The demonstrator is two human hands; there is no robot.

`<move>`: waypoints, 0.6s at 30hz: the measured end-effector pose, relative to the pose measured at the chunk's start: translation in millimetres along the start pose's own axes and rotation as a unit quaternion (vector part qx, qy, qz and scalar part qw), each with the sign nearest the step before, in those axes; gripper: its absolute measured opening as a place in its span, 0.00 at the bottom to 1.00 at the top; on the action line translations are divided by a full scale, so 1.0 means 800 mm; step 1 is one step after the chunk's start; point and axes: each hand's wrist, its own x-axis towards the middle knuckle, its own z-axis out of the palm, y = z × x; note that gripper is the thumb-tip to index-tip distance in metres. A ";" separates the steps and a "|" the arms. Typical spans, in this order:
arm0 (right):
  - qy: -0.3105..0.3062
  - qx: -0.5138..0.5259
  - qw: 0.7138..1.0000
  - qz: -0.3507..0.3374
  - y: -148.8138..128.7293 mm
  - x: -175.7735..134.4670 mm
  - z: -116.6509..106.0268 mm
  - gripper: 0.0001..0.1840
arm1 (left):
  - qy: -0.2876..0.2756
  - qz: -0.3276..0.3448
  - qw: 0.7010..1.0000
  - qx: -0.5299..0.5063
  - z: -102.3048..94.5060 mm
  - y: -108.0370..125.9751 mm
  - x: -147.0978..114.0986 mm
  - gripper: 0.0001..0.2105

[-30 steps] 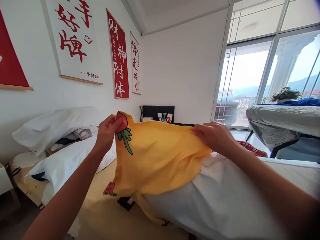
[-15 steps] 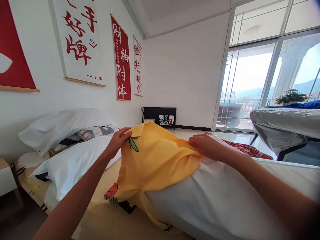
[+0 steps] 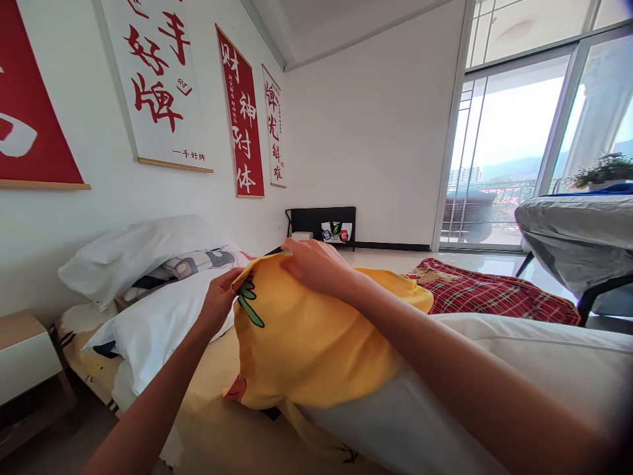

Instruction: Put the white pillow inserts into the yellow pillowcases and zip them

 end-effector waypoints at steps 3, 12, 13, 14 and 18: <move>0.003 0.020 0.999 -0.031 -0.007 0.006 0.003 0.12 | 0.036 0.066 0.995 0.072 -0.007 -0.005 -0.007 0.10; 0.031 0.105 0.994 -0.033 -0.014 0.004 0.014 0.17 | 0.079 0.096 0.987 0.099 -0.016 -0.014 -0.007 0.08; 0.026 0.117 0.992 -0.030 -0.014 0.003 0.014 0.17 | 0.085 0.061 0.993 0.047 -0.016 -0.018 -0.005 0.09; 0.020 0.131 0.991 -0.033 -0.014 0.002 0.014 0.17 | 0.094 0.024 0.995 -0.002 -0.017 -0.022 -0.003 0.11; 0.001 0.163 0.985 -0.054 -0.015 0.000 0.012 0.17 | 0.112 -0.105 0.979 -0.133 -0.016 -0.042 0.003 0.14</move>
